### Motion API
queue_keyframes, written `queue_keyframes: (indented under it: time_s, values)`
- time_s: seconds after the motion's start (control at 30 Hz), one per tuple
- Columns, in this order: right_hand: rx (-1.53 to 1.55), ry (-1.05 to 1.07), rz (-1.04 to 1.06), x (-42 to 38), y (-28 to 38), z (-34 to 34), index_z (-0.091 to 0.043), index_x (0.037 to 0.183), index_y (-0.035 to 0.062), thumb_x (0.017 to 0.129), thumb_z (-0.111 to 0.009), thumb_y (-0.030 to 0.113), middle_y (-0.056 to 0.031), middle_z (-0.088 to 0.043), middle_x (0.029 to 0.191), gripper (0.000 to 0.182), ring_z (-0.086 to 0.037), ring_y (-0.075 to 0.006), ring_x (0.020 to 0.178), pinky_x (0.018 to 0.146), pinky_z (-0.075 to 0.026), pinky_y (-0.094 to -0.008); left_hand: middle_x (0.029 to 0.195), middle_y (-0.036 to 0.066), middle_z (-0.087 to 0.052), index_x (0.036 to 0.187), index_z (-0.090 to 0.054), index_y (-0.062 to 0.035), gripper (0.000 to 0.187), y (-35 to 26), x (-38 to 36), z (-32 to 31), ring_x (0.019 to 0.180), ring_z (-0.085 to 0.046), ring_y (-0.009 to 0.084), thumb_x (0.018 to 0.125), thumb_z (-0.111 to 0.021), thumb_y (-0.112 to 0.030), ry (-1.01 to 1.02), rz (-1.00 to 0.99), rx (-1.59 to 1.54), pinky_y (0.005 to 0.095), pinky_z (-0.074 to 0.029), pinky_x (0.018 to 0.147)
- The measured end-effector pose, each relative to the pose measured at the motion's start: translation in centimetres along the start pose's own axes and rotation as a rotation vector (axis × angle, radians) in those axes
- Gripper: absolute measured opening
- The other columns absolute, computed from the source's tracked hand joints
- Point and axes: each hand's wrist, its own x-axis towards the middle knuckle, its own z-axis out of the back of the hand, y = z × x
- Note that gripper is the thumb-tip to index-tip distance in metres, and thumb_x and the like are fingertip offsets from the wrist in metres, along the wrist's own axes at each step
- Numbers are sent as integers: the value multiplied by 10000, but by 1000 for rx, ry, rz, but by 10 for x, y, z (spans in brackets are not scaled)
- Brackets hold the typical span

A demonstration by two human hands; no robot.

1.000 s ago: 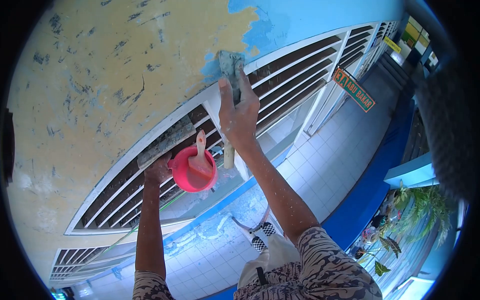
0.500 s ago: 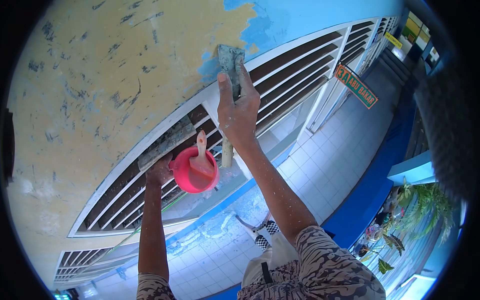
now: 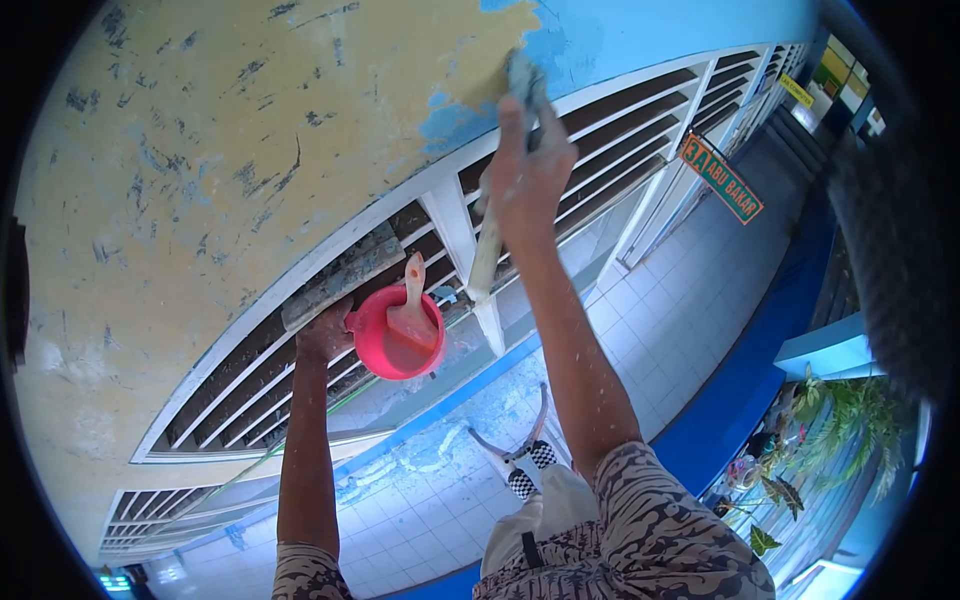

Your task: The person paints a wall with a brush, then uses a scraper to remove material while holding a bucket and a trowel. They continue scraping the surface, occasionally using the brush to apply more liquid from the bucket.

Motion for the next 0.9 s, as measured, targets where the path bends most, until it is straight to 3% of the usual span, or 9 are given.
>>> queue_keyframes:
  time_s: [0.07, 0.2, 0.3, 0.53, 0.57, 0.67, 0.73, 0.8, 0.9]
  values:
    - [32, -13, -24, 7, 2, 1, -577, 1219, -76, 986, -612, 378, 15, -473, 559, 512, -421, -78, 367, 308, -344, -281, 1468, 105, -487, 1305, -617, -191, 861, -2, 5, 6, 1397, -401, 351, 592, -750, -656, 160, 58, -23, 593, -261, 1162]
    - [-253, 92, 273, -49, -15, -8, -548, 1315, -67, 1010, -584, 282, -106, -649, 844, 465, -595, -118, 726, 665, -505, -286, 1423, 133, -526, 1255, -634, -166, 794, -5, 8, 13, 1348, -453, 371, 627, -748, -638, -18, -40, 11, 579, -293, 1147]
    - [-76, 162, 38, -53, -11, -5, -525, 1352, -64, 1003, -592, 246, -133, -669, 1018, 472, -575, -132, 888, 807, -476, -291, 1396, 142, -547, 1171, -677, -152, 712, -9, 7, 20, 1339, -460, 376, 630, -755, -607, -48, -37, 5, 584, -298, 1140]
    - [32, 51, 19, -57, -27, -22, -533, 1337, -71, 1012, -580, 242, -82, -658, 962, 454, -552, -109, 812, 740, -475, -282, 1351, 147, -579, 1134, -686, -148, 692, -7, 9, 19, 1300, -497, 383, 613, -766, -595, -54, -30, -27, 589, -323, 1119]
    - [60, 94, 16, -51, -32, -18, -480, 1411, -38, 1000, -613, 333, 29, -505, 614, 570, -430, -36, 409, 354, -351, -224, 1338, 147, -587, 1123, -682, -149, 687, -7, 9, 19, 1290, -503, 388, 605, -772, -590, -88, -39, -40, 588, -332, 1111]
    - [126, 5, -57, -40, -21, -18, -488, 1405, -37, 995, -620, 338, 28, -492, 594, 571, -427, -32, 411, 356, -327, -228, 1396, 98, -556, 1282, -627, -180, 825, -9, 8, 25, 1321, -489, 345, 611, -752, -644, 159, 52, 30, 540, -347, 1129]
    - [137, -29, -2, -45, -39, -23, -494, 1404, -30, 997, -617, 331, 34, -479, 591, 557, -427, -31, 412, 360, -315, -233, 1360, 103, -582, 1247, -633, -166, 806, -8, 8, 21, 1289, -517, 351, 606, -755, -639, 127, 37, 23, 543, -374, 1107]
    - [-60, 2, 145, -50, -46, -20, -573, 1235, -88, 1012, -587, 270, 7, -533, 729, 422, -505, -40, 705, 622, -436, -254, 1344, 104, -592, 1228, -636, -160, 793, -9, 10, 27, 1271, -533, 352, 605, -755, -636, -27, -19, 46, 543, -387, 1097]
    - [10, -7, -84, -22, -8, -3, -601, 1091, -72, 1013, -577, 316, -8, -540, 662, 397, -542, -55, 600, 526, -450, -247, 1309, 125, -606, 1115, -661, -151, 695, -9, 8, 21, 1249, -544, 364, 609, -753, -618, -56, -29, 9, 563, -388, 1079]
